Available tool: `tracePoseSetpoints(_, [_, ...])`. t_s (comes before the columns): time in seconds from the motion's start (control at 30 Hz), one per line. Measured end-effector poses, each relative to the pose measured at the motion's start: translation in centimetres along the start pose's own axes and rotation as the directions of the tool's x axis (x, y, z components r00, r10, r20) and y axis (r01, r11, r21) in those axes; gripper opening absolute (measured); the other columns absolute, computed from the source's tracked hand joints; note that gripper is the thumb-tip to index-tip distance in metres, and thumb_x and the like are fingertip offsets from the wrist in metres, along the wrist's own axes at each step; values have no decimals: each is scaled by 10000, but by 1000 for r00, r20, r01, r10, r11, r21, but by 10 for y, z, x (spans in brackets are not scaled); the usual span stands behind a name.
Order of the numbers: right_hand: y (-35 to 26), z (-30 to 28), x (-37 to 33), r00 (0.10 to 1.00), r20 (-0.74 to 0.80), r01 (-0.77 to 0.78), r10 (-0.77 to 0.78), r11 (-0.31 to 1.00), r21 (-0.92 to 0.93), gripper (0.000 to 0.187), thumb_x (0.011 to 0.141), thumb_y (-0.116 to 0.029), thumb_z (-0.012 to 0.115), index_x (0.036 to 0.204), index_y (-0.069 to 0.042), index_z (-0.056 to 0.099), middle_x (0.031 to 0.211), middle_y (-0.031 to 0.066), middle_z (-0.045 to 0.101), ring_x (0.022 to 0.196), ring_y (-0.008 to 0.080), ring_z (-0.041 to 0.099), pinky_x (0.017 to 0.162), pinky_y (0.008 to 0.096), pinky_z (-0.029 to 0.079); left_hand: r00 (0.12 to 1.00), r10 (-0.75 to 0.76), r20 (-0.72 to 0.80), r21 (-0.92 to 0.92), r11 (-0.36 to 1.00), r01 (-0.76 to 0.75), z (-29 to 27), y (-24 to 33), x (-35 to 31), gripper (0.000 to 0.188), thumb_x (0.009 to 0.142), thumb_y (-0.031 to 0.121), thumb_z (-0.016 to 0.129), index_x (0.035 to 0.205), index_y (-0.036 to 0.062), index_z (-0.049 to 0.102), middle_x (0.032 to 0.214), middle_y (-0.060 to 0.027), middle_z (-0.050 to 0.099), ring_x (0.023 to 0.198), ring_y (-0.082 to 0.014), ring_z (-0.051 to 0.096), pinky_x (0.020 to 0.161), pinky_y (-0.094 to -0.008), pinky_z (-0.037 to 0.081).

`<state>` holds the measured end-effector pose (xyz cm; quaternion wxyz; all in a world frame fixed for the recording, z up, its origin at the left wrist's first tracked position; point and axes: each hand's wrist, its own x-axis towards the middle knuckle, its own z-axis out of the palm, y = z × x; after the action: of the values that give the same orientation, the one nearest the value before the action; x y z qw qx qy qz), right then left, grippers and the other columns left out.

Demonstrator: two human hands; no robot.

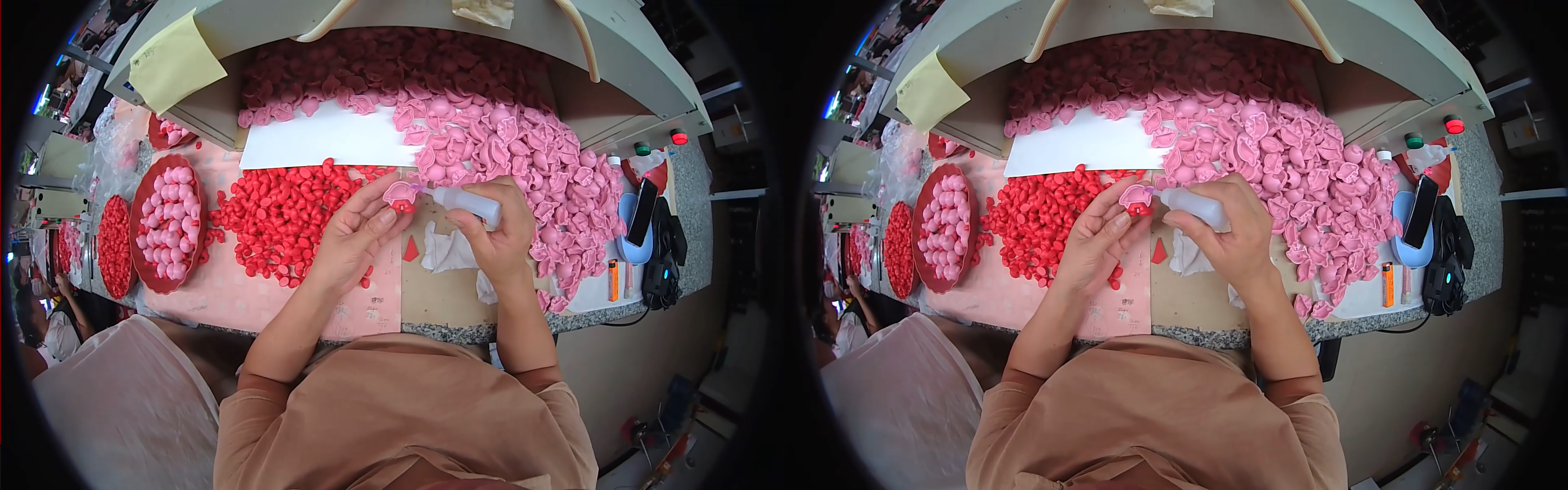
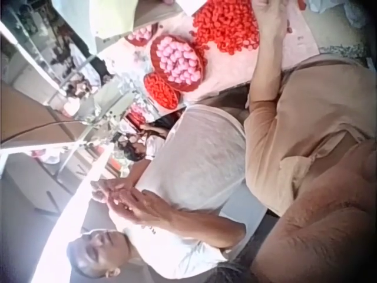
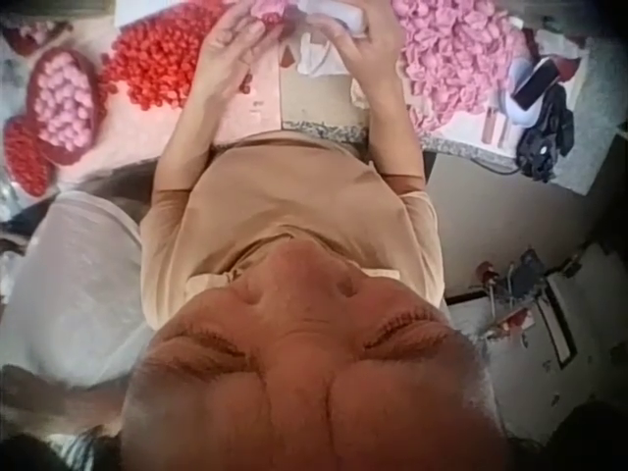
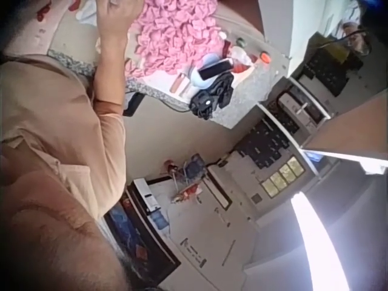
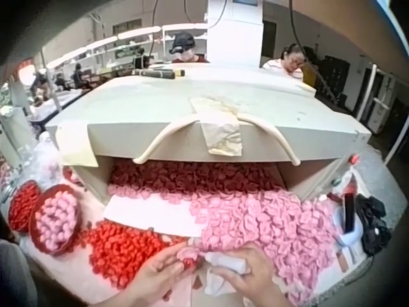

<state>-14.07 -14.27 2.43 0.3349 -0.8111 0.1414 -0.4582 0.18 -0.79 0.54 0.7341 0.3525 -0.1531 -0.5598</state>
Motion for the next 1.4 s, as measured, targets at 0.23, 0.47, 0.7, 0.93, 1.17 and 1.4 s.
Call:
tracePoseSetpoints(0.23, [2, -4, -3, 999, -31, -28, 30, 998, 53, 260, 757, -124, 722, 918, -10, 553, 799, 75, 561, 667, 142, 516, 577, 238, 403, 999, 34, -7, 6, 999, -34, -2, 1, 0, 467, 890, -2, 497, 1337, 46, 367, 1309, -79, 452, 1193, -159, 461, 1021, -332, 392])
tracePoseSetpoints(0.47, [1, -2, -2, 1000, -4, -11, 11, 999, 31, 260, 754, -106, 721, 917, 3, 549, 796, 79, 549, 669, 137, 515, 580, 233, 401, 999, 38, -28, -16, 999, -38, -1, 3, 0, 466, 885, -11, 500, 1330, 54, 377, 1317, -73, 444, 1194, -157, 458, 1023, -337, 389])
tracePoseSetpoints(0.7, [2, -1, -1, 1000, 0, 2, -2, 1000, 11, 277, 752, -134, 730, 918, 1, 554, 802, 84, 561, 696, 155, 523, 604, 245, 409, 999, 44, -29, -12, 999, -45, -1, 3, -1, 467, 881, -11, 507, 1325, 59, 382, 1331, -72, 431, 1190, -157, 462, 1023, -342, 389])
tracePoseSetpoints(0.93, [1, -1, -1, 1000, -5, -7, 7, 1000, 6, 293, 749, -145, 736, 924, 2, 552, 803, 88, 565, 701, 161, 521, 607, 251, 409, 999, 38, -32, -11, 999, -38, -2, 3, -1, 446, 885, 10, 527, 1310, 60, 401, 1363, -69, 384, 1145, -150, 481, 1013, -350, 382])
tracePoseSetpoints(1.17, [1, -1, -2, 1000, -9, 11, -11, 1000, 0, 289, 738, -130, 741, 916, 1, 555, 803, 88, 566, 692, 161, 521, 607, 249, 407, 998, 36, -43, -6, 999, -36, -3, 3, 0, 456, 881, -2, 520, 1314, 55, 390, 1312, -75, 439, 1139, -158, 491, 1007, -345, 397])
tracePoseSetpoints(1.4, [1, 0, -3, 1000, -14, 11, -12, 1000, -16, 286, 735, -131, 745, 910, -7, 556, 796, 83, 573, 678, 155, 524, 598, 250, 412, 998, 42, -55, -11, 999, -43, -2, 3, 0, 451, 875, 7, 539, 1303, 53, 403, 1322, -67, 426, 1106, -140, 504, 997, -341, 396])
